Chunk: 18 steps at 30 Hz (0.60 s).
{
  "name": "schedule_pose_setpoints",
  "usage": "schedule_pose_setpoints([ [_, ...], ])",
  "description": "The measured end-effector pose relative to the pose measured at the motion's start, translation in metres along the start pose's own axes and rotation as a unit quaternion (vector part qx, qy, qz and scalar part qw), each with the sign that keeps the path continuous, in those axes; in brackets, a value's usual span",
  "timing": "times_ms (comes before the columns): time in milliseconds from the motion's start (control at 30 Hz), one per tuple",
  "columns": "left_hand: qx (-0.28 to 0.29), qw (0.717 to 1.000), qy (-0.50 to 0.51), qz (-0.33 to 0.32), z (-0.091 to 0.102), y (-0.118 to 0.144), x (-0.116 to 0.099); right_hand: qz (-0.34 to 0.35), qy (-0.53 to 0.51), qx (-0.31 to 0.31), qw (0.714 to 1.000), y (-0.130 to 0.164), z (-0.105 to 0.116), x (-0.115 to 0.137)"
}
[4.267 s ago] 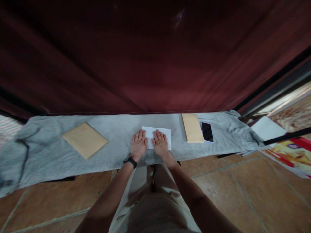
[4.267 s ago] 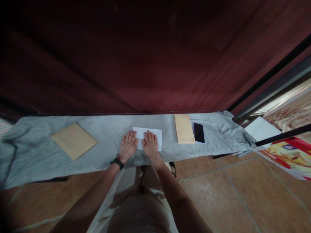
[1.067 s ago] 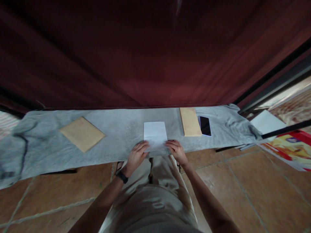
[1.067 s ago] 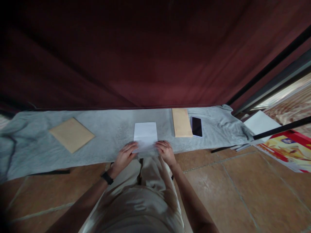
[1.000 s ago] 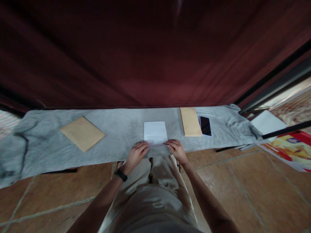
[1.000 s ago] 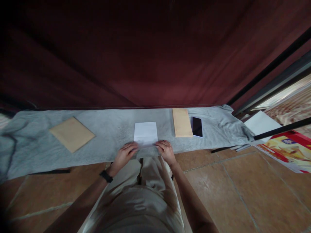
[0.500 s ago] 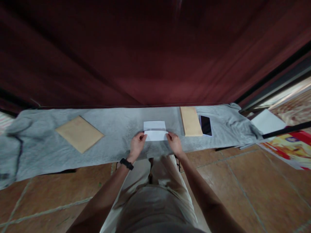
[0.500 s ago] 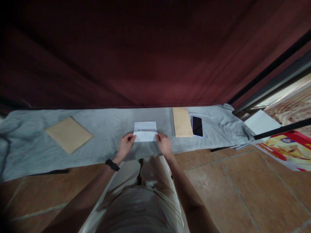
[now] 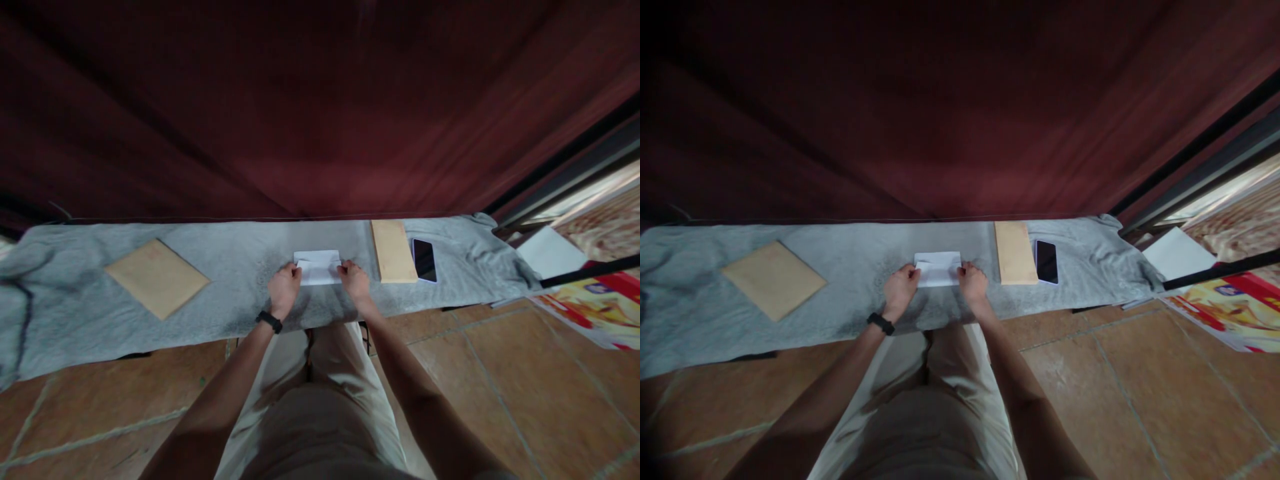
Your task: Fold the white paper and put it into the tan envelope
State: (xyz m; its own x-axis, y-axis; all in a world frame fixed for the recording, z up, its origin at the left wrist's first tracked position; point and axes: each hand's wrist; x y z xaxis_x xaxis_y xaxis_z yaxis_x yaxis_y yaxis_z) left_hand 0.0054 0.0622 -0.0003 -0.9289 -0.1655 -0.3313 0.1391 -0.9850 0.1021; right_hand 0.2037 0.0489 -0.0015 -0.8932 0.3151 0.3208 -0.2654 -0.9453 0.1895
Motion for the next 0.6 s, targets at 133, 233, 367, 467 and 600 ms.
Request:
schedule_pose_setpoints([
  [133, 0.003, 1.000, -0.016, 0.001, -0.001, -0.007, -0.002, -0.006, 0.017, 0.004, 1.000, -0.008, 0.003, 0.005],
  [233, 0.002, 1.000, -0.028, 0.006, 0.000, -0.011, -0.005, -0.004, 0.032, 0.002, 0.999, -0.012, 0.006, 0.009],
  [367, -0.002, 0.999, -0.042, 0.011, 0.003, -0.015, -0.008, 0.001, 0.053, -0.017, 0.998, -0.017, 0.007, 0.014],
  [467, -0.002, 0.999, -0.049, 0.010, 0.004, -0.019, -0.010, 0.004, 0.059, -0.025, 0.998, -0.021, 0.006, 0.017],
  [600, -0.003, 0.999, -0.048, 0.013, 0.005, -0.023, -0.011, 0.005, 0.068, -0.037, 0.997, -0.027, 0.004, 0.020],
])
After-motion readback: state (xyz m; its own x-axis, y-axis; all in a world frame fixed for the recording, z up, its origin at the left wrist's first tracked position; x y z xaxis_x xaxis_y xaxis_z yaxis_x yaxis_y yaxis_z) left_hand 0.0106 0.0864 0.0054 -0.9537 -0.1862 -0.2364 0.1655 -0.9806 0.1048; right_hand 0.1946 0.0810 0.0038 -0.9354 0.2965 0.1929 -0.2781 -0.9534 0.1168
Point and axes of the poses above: each hand's wrist, its own y-axis away from the middle knuckle, its own z-axis out of the back of the hand, x = y × z, and after that the axes turned 1 degree about z, right-handed
